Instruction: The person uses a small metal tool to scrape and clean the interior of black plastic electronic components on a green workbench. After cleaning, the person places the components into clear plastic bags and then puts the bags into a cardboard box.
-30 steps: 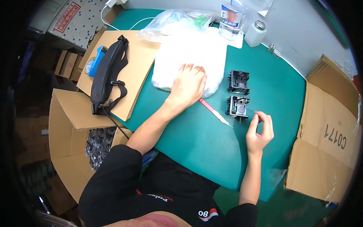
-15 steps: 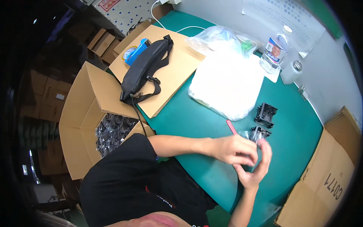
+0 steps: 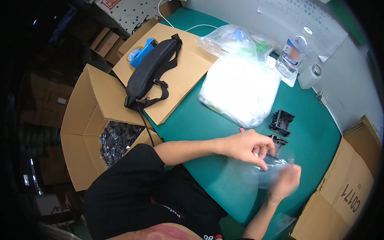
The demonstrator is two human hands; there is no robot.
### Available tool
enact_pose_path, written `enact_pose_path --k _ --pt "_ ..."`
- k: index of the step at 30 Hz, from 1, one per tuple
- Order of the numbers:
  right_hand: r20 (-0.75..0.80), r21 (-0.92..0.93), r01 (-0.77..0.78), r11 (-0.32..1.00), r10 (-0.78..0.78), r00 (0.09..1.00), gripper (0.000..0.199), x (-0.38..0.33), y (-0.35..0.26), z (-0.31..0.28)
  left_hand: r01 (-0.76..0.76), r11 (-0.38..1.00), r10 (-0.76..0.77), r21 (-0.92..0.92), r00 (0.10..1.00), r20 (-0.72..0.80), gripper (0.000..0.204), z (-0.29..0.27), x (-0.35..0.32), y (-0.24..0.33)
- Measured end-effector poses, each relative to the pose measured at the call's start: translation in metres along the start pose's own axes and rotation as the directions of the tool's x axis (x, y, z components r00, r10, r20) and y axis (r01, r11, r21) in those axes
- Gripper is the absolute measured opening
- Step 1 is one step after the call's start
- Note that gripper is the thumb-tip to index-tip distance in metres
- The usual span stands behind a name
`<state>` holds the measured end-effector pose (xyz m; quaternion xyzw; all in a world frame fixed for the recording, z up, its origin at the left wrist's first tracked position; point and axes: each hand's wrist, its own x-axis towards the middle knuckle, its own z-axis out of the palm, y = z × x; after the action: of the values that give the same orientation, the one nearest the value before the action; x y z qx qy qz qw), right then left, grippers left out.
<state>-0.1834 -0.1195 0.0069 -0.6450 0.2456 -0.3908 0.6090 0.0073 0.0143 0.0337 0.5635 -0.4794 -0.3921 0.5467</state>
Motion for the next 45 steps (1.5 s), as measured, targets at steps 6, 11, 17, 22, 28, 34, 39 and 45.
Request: enact_pose_path --k 6,11,17,22,28,34,39,45 --pt "-0.092 0.025 -0.165 0.986 0.166 0.982 0.021 0.006 -0.006 -0.005 0.060 0.911 -0.146 -0.409 0.973 -0.180 0.025 -0.006 0.009 -0.010" --pt "-0.219 -0.002 -0.172 0.985 0.168 0.961 0.024 0.016 -0.013 0.003 0.240 0.850 -0.289 -0.470 0.957 -0.034 0.022 -0.008 0.008 -0.002" --pt "-0.029 0.091 -0.380 0.921 0.383 0.923 0.014 0.015 -0.014 -0.006 0.138 0.872 -0.238 -0.470 0.958 -0.162 0.010 -0.007 0.005 -0.001" --pt "-0.257 -0.411 0.177 0.894 -0.299 0.919 0.035 0.018 -0.004 0.003 0.007 0.843 -0.210 -0.539 0.925 -0.316 0.012 -0.014 -0.006 0.010" --pt "0.179 -0.147 0.120 0.982 -0.093 0.979 0.056 -0.026 -0.025 0.022 -0.034 0.978 -0.026 -0.207 0.960 -0.280 0.020 0.014 -0.015 0.001" --pt "0.314 -0.038 0.050 0.998 -0.036 0.949 0.060 -0.026 -0.013 0.036 0.105 0.878 -0.117 -0.467 0.993 0.004 0.041 0.033 -0.019 -0.010" --pt "0.355 -0.025 -0.100 0.995 0.102 0.929 0.029 -0.017 -0.027 0.025 0.120 0.767 -0.082 -0.631 0.993 0.088 0.056 0.028 -0.010 -0.005" --pt "0.207 -0.273 0.136 0.952 -0.080 0.975 0.019 -0.011 -0.039 0.016 0.106 0.914 -0.138 -0.393 0.989 -0.054 0.022 0.021 -0.006 0.009"
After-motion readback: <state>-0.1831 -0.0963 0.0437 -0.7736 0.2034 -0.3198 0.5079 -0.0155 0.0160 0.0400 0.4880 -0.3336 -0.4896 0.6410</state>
